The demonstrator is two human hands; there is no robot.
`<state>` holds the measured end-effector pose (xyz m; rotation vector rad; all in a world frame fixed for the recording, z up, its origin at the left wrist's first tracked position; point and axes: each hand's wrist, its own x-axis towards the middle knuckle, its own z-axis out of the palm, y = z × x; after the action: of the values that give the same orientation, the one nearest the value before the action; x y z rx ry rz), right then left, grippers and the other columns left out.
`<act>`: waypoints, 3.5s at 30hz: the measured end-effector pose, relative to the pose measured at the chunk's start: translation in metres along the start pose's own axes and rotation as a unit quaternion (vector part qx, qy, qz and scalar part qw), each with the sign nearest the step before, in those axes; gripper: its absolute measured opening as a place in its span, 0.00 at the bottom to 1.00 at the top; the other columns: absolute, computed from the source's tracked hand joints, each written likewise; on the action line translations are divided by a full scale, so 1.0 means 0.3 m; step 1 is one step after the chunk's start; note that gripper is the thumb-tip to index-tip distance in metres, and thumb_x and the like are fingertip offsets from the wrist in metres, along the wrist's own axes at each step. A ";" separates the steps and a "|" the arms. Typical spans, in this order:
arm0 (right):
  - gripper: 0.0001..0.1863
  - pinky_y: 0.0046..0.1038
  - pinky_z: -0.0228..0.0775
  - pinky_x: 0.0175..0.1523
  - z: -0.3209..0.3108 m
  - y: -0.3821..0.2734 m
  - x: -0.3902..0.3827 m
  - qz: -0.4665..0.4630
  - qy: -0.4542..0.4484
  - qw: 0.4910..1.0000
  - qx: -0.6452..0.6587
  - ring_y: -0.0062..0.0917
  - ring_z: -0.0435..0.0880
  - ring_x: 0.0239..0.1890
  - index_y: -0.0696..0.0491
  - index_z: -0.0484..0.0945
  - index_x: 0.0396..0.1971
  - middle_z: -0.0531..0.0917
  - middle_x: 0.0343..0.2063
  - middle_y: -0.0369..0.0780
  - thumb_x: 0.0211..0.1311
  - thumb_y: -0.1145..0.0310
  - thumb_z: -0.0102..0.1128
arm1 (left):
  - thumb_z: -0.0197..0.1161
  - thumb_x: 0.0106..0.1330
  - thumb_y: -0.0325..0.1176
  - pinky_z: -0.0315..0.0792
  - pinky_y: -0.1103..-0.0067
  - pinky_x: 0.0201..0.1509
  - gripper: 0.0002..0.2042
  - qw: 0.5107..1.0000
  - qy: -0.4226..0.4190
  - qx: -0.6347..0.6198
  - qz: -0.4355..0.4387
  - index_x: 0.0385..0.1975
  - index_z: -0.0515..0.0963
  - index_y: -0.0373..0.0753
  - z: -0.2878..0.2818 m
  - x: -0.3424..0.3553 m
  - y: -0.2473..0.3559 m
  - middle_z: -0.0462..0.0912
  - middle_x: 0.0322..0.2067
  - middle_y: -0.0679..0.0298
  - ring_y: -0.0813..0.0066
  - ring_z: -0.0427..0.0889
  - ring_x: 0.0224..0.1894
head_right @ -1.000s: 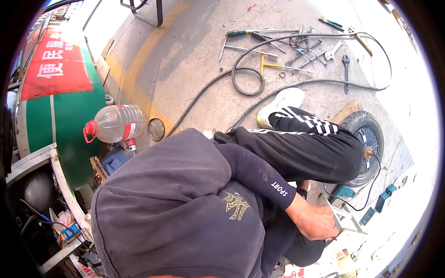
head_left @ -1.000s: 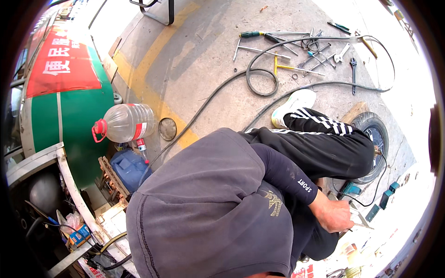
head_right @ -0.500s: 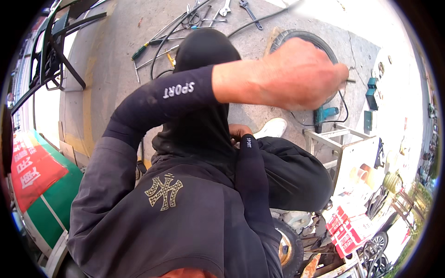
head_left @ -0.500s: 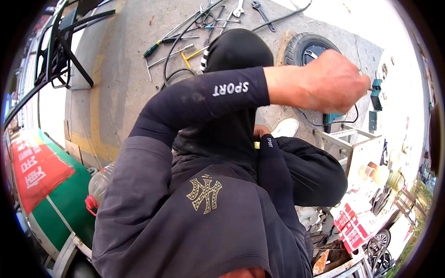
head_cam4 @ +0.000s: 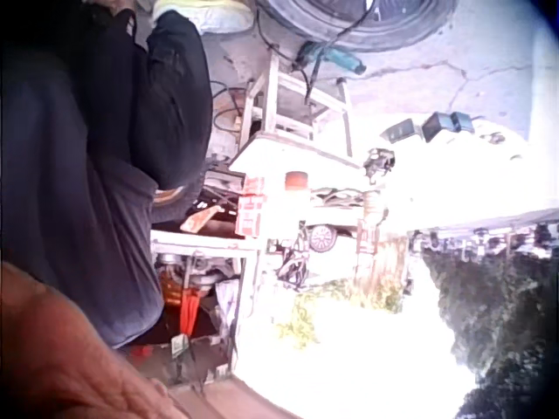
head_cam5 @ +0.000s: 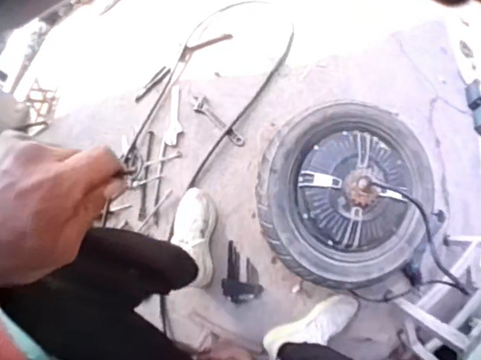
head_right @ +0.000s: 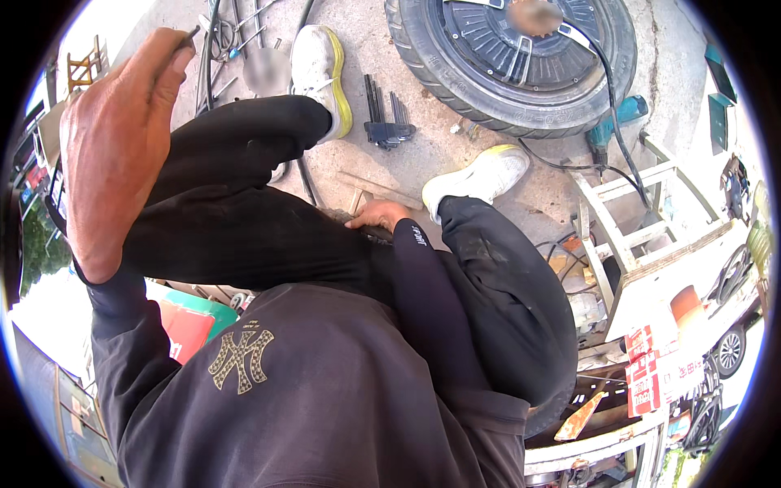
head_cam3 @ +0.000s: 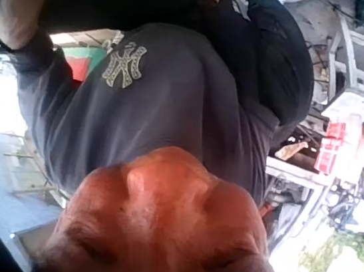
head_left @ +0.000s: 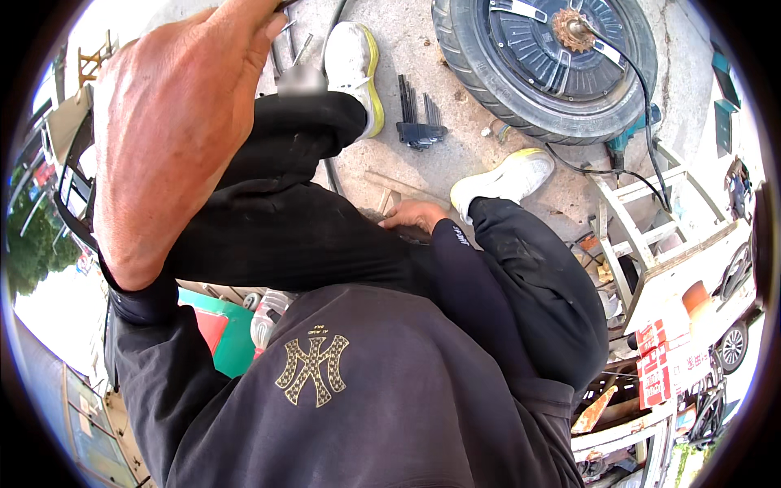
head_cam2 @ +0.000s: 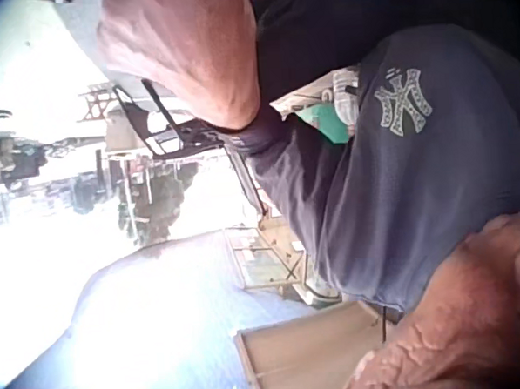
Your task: The person removes the rear wheel from a scooter, detaches the brake assembly, and uses a power drill to remove the axle nut. They then move the wheel to a workbench area and prepare the drill with a new bit to continue disassembly.
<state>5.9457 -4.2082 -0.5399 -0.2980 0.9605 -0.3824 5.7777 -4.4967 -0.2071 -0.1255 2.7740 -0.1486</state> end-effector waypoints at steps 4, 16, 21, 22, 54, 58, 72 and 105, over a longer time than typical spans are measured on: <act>0.26 0.37 0.73 0.49 -0.081 -0.066 0.059 0.017 -0.036 0.990 0.134 0.29 0.83 0.47 0.53 0.85 0.47 0.87 0.42 0.40 0.57 0.48 0.69 | 0.55 0.74 0.36 0.73 0.66 0.32 0.08 0.994 0.041 0.019 0.102 0.43 0.76 0.40 -0.030 0.210 0.034 0.83 0.27 0.53 0.54 0.82 0.26; 0.10 0.33 0.78 0.29 -0.385 0.086 -0.235 0.046 0.536 0.765 0.354 0.34 0.86 0.25 0.60 0.83 0.28 0.85 0.24 0.44 0.56 0.69 0.57 | 0.52 0.75 0.36 0.71 0.66 0.28 0.11 0.958 0.150 -0.001 0.243 0.31 0.73 0.38 -0.128 0.234 0.221 0.78 0.18 0.53 0.55 0.79 0.21; 0.15 0.33 0.80 0.40 -0.640 0.150 -0.532 -0.268 0.694 0.296 0.600 0.36 0.86 0.38 0.63 0.73 0.48 0.80 0.41 0.48 0.71 0.67 0.48 | 0.58 0.72 0.38 0.69 0.67 0.26 0.13 0.948 0.197 -0.086 0.234 0.26 0.71 0.38 -0.213 0.077 0.272 0.74 0.17 0.56 0.56 0.77 0.21; 0.14 0.34 0.77 0.40 -0.748 0.224 -0.497 -0.269 0.732 0.284 0.558 0.36 0.85 0.40 0.59 0.72 0.49 0.79 0.43 0.45 0.70 0.66 0.50 | 0.60 0.70 0.38 0.69 0.67 0.26 0.14 0.940 0.191 -0.105 0.263 0.25 0.70 0.38 -0.221 0.055 0.315 0.72 0.17 0.57 0.57 0.76 0.21; 0.21 0.36 0.75 0.35 -0.973 0.467 -0.957 -0.476 0.426 0.182 0.747 0.37 0.81 0.36 0.60 0.68 0.46 0.78 0.34 0.48 0.66 0.56 0.53 | 0.66 0.63 0.33 0.67 0.71 0.22 0.10 0.909 0.119 -0.139 0.374 0.27 0.71 0.39 -0.139 0.122 0.261 0.70 0.15 0.64 0.66 0.74 0.18; 0.19 0.32 0.75 0.34 -0.857 0.357 -0.970 -0.594 0.344 0.177 0.706 0.34 0.81 0.34 0.56 0.69 0.45 0.79 0.36 0.45 0.66 0.56 0.55 | 0.62 0.65 0.32 0.68 0.71 0.22 0.07 0.900 0.125 -0.140 0.394 0.30 0.70 0.39 -0.124 0.126 0.257 0.72 0.15 0.63 0.65 0.78 0.20; 0.19 0.28 0.67 0.22 -0.165 -0.221 -0.760 -0.350 0.655 0.278 0.609 0.26 0.82 0.22 0.58 0.75 0.42 0.82 0.27 0.39 0.58 0.61 0.68 | 0.56 0.71 0.35 0.73 0.63 0.30 0.07 0.883 0.157 -0.156 0.415 0.42 0.77 0.41 -0.102 0.202 0.373 0.83 0.28 0.54 0.51 0.82 0.28; 0.38 0.33 0.73 0.53 0.272 -0.280 -0.685 -0.361 0.738 0.454 0.345 0.38 0.82 0.48 0.61 0.63 0.60 0.79 0.46 0.51 0.53 0.66 0.73 | 0.63 0.69 0.42 0.70 0.65 0.57 0.21 0.856 0.208 -0.333 0.337 0.52 0.73 0.31 -0.037 0.125 0.711 0.75 0.50 0.48 0.49 0.76 0.54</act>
<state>5.8929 -4.1860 -0.3103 0.6187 2.2342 -2.0142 5.7242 -4.2885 -0.2352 0.7906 2.9475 1.0776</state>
